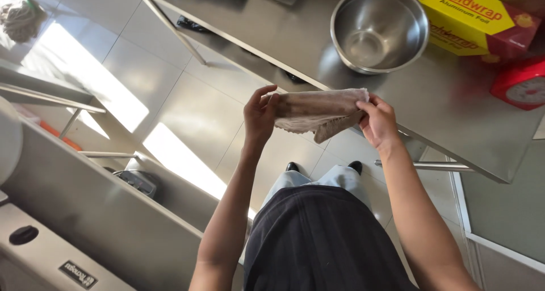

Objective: Cleaning a box of aluminum foil and stainless steel mixing bowls with a cloth.

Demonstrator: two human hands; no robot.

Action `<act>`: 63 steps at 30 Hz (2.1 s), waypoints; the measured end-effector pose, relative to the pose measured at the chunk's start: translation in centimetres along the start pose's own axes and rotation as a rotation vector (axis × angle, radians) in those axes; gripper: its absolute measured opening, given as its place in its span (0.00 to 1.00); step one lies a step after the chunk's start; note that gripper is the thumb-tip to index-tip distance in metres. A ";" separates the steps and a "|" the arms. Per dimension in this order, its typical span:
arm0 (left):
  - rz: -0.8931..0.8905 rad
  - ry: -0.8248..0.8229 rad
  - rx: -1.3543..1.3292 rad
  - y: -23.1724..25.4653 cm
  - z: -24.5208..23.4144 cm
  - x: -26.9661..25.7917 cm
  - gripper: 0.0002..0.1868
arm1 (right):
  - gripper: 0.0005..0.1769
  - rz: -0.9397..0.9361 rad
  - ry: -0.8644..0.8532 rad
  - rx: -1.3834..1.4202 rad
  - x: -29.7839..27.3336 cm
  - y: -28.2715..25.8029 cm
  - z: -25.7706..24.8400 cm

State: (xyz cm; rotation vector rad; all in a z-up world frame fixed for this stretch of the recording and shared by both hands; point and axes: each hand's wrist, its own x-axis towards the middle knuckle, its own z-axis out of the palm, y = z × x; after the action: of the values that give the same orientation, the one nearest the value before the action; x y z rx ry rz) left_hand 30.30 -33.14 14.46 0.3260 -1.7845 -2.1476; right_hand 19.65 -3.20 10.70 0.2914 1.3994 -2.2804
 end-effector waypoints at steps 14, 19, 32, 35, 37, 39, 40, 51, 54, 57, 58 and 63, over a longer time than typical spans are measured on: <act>-0.006 -0.204 0.019 -0.8 1.9 2.3 0.16 | 0.18 -0.198 -0.233 0.036 -3.2 -2.9 -4.6; -0.055 -0.469 -0.053 -1.7 9.5 4.7 0.18 | 0.22 -0.314 0.009 0.065 -7.0 -6.3 -7.4; 0.110 -0.516 0.203 -4.0 27.4 6.3 0.12 | 0.16 -0.473 0.382 -0.045 -12.9 -11.4 -25.0; 0.095 -0.550 0.152 -4.2 30.4 5.9 0.14 | 0.14 -0.422 0.498 -0.153 -12.6 -12.7 -27.1; 0.087 -0.576 0.132 -3.9 32.2 5.8 0.16 | 0.15 -0.400 0.518 -0.140 -12.4 -14.4 -27.1; 0.135 -0.627 0.182 -3.6 33.8 5.8 0.20 | 0.20 -0.429 0.539 -0.224 -12.2 -16.6 -26.0; 0.137 -0.620 0.184 -3.8 34.7 6.1 0.20 | 0.20 -0.429 0.531 -0.225 -11.7 -17.2 -26.9; 0.229 -0.402 0.411 -4.7 43.3 5.8 0.06 | 0.11 -0.512 0.499 -0.576 -8.9 -22.0 -34.3; 0.205 -0.376 0.404 -5.6 44.2 5.8 0.06 | 0.07 -0.630 0.450 -0.703 -7.7 -22.4 -36.1; 0.305 -0.367 0.400 -5.8 44.5 5.4 0.06 | 0.09 -0.766 0.443 -0.842 -7.3 -23.3 -36.3; 0.305 -0.357 0.406 -5.0 44.6 5.2 0.06 | 0.09 -0.765 0.432 -0.840 -7.1 -23.3 -36.8; 0.736 -0.297 0.543 -3.5 45.2 5.0 0.05 | 0.09 -0.475 0.245 -0.404 -6.7 -23.3 -39.7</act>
State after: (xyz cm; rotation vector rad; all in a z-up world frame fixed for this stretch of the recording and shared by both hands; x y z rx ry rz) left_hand 8.24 6.38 19.77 -0.4922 -2.1727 -1.2325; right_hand 12.37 42.68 13.32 0.1163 2.2107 -2.2896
